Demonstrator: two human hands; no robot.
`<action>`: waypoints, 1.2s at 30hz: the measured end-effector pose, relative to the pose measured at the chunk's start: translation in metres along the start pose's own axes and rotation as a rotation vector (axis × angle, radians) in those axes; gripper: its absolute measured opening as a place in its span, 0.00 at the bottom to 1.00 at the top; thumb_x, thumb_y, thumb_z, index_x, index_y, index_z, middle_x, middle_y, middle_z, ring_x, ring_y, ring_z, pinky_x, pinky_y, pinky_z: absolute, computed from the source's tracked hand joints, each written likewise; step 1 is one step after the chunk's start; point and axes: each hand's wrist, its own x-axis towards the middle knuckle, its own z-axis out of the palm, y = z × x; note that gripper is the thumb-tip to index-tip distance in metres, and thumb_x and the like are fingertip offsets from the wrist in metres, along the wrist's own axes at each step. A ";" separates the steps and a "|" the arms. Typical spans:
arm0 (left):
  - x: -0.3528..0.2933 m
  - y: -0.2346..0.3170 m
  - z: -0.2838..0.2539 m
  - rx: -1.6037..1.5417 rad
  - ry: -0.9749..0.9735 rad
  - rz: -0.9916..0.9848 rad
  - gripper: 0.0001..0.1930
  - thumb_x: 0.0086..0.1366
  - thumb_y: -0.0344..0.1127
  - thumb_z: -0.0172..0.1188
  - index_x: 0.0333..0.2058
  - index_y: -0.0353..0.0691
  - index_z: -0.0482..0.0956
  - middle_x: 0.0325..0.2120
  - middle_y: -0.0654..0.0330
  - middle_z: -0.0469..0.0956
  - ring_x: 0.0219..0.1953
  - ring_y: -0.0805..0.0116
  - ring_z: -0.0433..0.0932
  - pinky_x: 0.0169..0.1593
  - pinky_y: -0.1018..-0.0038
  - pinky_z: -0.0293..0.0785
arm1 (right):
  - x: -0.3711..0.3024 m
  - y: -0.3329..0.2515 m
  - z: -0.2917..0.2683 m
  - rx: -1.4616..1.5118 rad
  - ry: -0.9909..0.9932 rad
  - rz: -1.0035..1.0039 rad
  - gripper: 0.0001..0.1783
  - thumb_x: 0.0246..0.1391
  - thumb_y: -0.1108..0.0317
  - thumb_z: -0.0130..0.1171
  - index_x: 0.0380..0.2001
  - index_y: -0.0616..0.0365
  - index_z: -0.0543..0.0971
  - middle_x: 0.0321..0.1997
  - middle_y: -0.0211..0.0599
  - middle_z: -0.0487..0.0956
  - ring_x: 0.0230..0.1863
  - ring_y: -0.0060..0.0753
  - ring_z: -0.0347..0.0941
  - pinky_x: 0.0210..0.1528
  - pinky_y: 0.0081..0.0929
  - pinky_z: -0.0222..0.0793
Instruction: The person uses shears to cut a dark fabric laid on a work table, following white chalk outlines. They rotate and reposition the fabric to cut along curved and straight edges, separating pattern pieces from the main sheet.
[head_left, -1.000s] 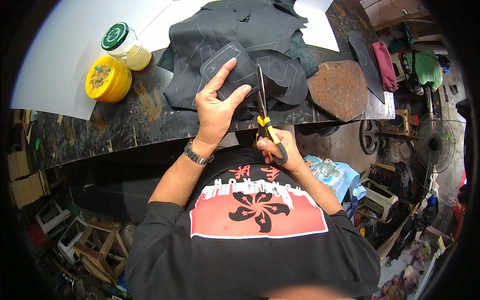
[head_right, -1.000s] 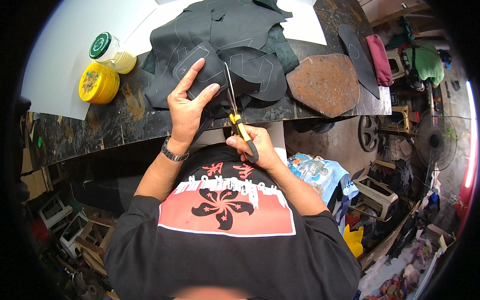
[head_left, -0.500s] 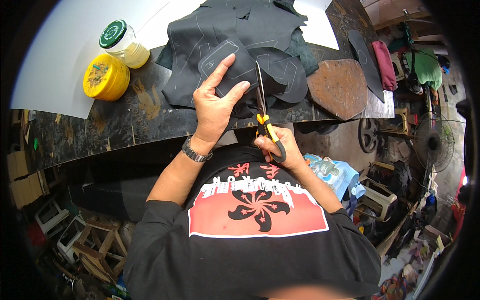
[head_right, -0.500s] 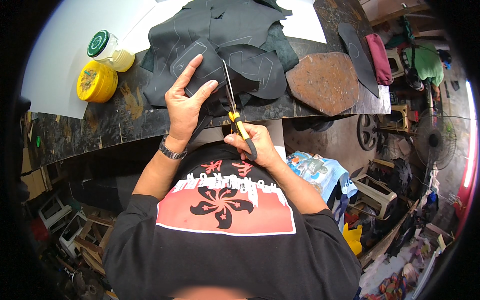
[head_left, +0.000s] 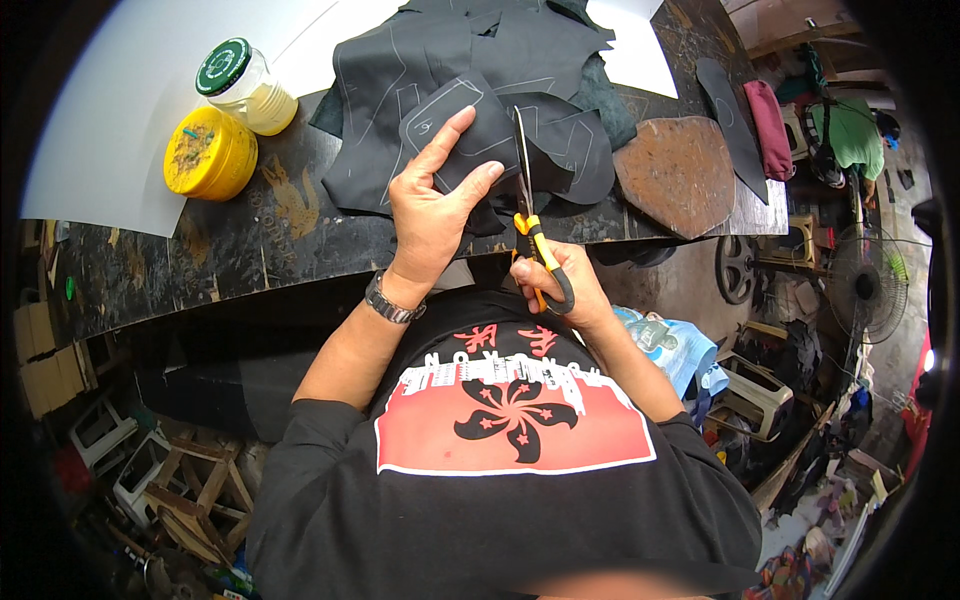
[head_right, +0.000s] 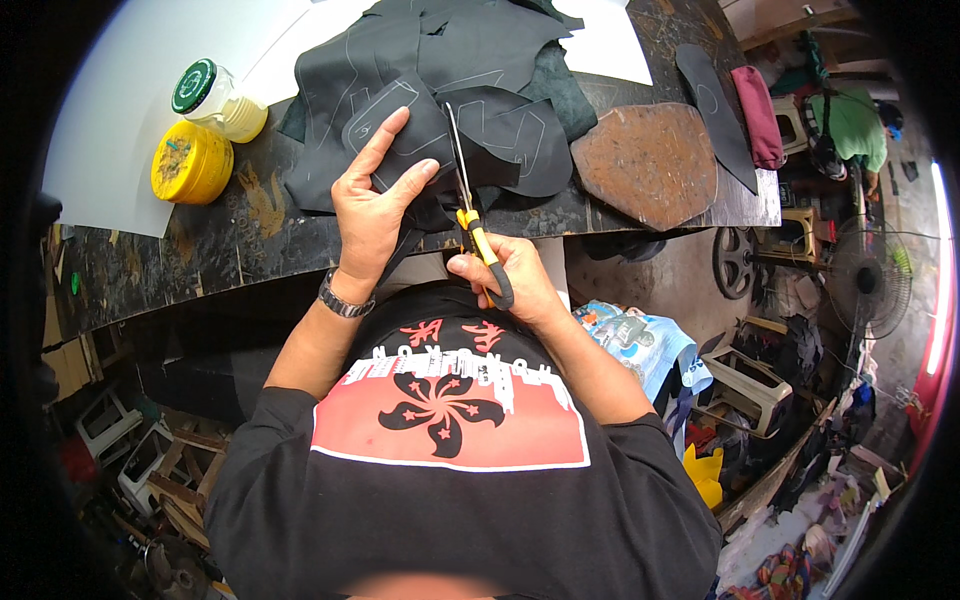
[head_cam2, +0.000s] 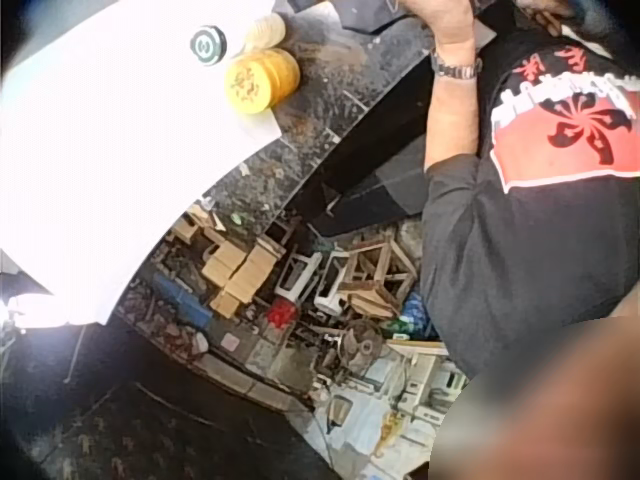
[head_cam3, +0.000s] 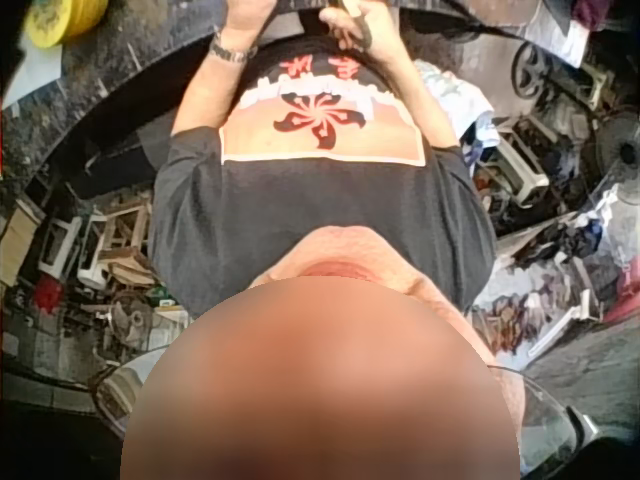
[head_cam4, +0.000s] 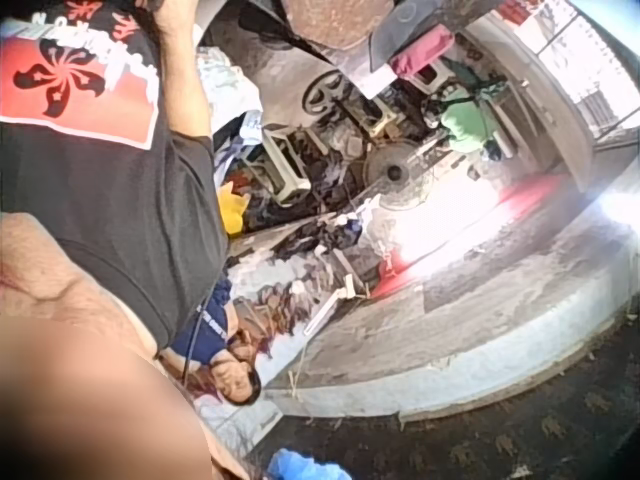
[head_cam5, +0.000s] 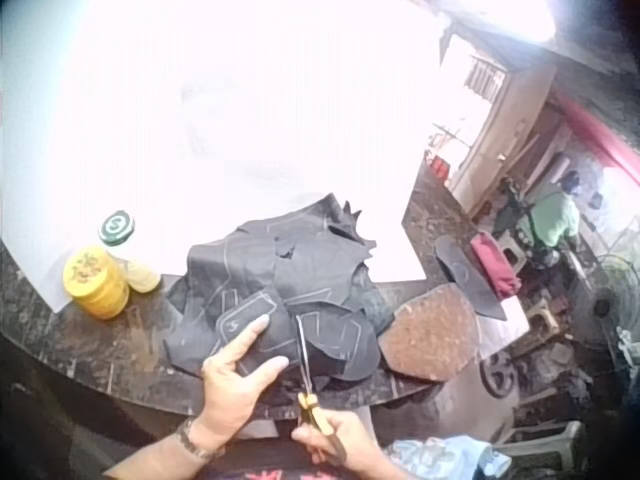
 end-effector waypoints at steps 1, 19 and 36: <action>0.000 0.000 0.000 -0.021 0.000 0.000 0.28 0.55 0.22 0.68 0.56 0.34 0.73 0.49 0.57 0.78 0.48 0.76 0.75 0.53 0.79 0.72 | 0.000 0.000 0.000 -0.011 -0.001 0.001 0.16 0.52 0.59 0.67 0.27 0.61 0.75 0.17 0.30 0.72 0.13 0.18 0.67 0.15 0.15 0.61; 0.048 0.021 -0.043 0.223 -0.450 0.030 0.40 0.52 0.23 0.67 0.64 0.41 0.62 0.58 0.56 0.67 0.48 0.74 0.73 0.42 0.81 0.78 | -0.021 -0.016 -0.043 -0.100 -0.235 0.189 0.16 0.52 0.58 0.66 0.25 0.59 0.76 0.19 0.27 0.72 0.18 0.18 0.68 0.19 0.17 0.66; 0.040 0.011 -0.046 0.159 -0.510 -0.131 0.29 0.53 0.24 0.68 0.56 0.40 0.75 0.52 0.63 0.70 0.50 0.76 0.72 0.46 0.82 0.73 | -0.015 -0.012 -0.028 -0.121 -0.226 0.182 0.14 0.51 0.59 0.68 0.27 0.58 0.76 0.19 0.24 0.71 0.19 0.15 0.67 0.21 0.17 0.66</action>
